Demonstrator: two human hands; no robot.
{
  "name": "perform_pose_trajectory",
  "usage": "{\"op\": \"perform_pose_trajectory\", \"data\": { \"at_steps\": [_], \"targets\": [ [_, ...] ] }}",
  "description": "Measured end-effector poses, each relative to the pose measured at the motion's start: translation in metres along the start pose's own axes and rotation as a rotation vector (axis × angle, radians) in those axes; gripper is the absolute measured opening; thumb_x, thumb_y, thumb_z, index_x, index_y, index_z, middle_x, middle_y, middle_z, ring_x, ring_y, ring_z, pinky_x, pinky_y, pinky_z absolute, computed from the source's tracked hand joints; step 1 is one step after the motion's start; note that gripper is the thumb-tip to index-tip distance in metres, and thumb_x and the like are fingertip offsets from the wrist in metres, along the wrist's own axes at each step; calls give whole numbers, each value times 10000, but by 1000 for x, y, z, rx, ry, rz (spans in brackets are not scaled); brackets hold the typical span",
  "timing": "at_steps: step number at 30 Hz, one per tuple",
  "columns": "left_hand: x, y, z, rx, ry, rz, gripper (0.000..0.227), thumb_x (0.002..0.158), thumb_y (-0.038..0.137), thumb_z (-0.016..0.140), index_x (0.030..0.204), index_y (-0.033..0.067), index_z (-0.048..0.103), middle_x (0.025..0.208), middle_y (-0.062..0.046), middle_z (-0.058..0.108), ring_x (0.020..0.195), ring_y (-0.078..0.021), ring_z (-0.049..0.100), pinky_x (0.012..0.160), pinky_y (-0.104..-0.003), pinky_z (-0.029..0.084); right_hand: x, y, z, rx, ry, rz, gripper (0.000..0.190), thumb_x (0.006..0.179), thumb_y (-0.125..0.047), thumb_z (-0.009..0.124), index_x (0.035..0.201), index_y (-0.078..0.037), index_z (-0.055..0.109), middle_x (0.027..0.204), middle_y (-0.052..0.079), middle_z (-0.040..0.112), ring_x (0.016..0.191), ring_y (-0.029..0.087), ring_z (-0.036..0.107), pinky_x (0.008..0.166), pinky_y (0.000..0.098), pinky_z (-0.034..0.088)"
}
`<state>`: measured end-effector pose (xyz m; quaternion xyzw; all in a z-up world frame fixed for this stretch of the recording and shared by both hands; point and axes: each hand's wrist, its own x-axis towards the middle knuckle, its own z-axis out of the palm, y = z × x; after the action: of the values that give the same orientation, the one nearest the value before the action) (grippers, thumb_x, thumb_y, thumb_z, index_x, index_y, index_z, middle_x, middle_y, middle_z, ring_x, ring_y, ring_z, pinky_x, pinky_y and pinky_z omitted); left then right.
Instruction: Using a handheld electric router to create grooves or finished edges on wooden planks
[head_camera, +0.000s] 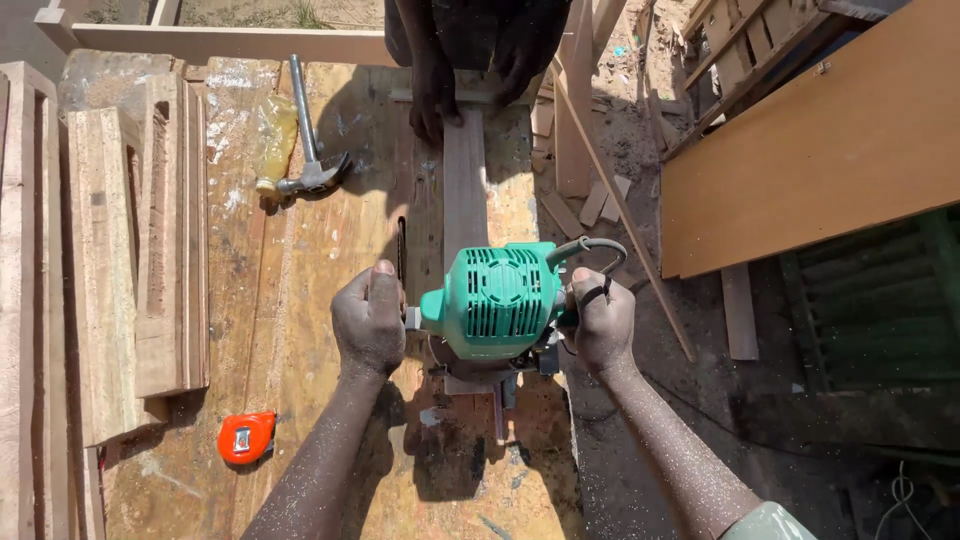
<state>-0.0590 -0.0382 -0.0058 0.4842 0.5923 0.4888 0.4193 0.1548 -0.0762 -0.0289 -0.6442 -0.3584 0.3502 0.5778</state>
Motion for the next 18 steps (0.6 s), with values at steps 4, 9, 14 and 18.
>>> {"op": "perform_pose_trajectory", "data": {
  "at_steps": [4,9,14,18],
  "targets": [
    [-40,-5,-16,24,-18,-80,449,818,337,400,436,104,449,393,-73,399,432,-194,428,498,-281,380,-49,-14,-13,-64,1,57,378,748,-307,512,487,-37,473,385,119,336,315,193,398,263,275,336],
    [-78,-3,-32,30,-40,-92,410,809,313,372,461,99,342,444,11,320,427,-116,307,420,-272,249,-93,-12,-27,-20,-12,80,402,759,-314,468,444,-85,371,380,32,330,299,131,322,272,265,234],
    [-80,-18,-29,56,-10,-73,427,805,343,379,460,90,381,448,6,349,428,-124,338,427,-274,259,-94,2,-27,127,17,127,432,740,-330,523,436,-70,359,395,32,304,303,142,366,265,257,230],
    [-68,-30,-20,-17,-2,4,420,815,322,377,461,96,356,439,5,332,412,-119,326,411,-277,264,-80,6,-22,58,36,140,346,742,-236,482,452,-78,381,364,42,382,307,117,328,273,255,252]
  ]
}}
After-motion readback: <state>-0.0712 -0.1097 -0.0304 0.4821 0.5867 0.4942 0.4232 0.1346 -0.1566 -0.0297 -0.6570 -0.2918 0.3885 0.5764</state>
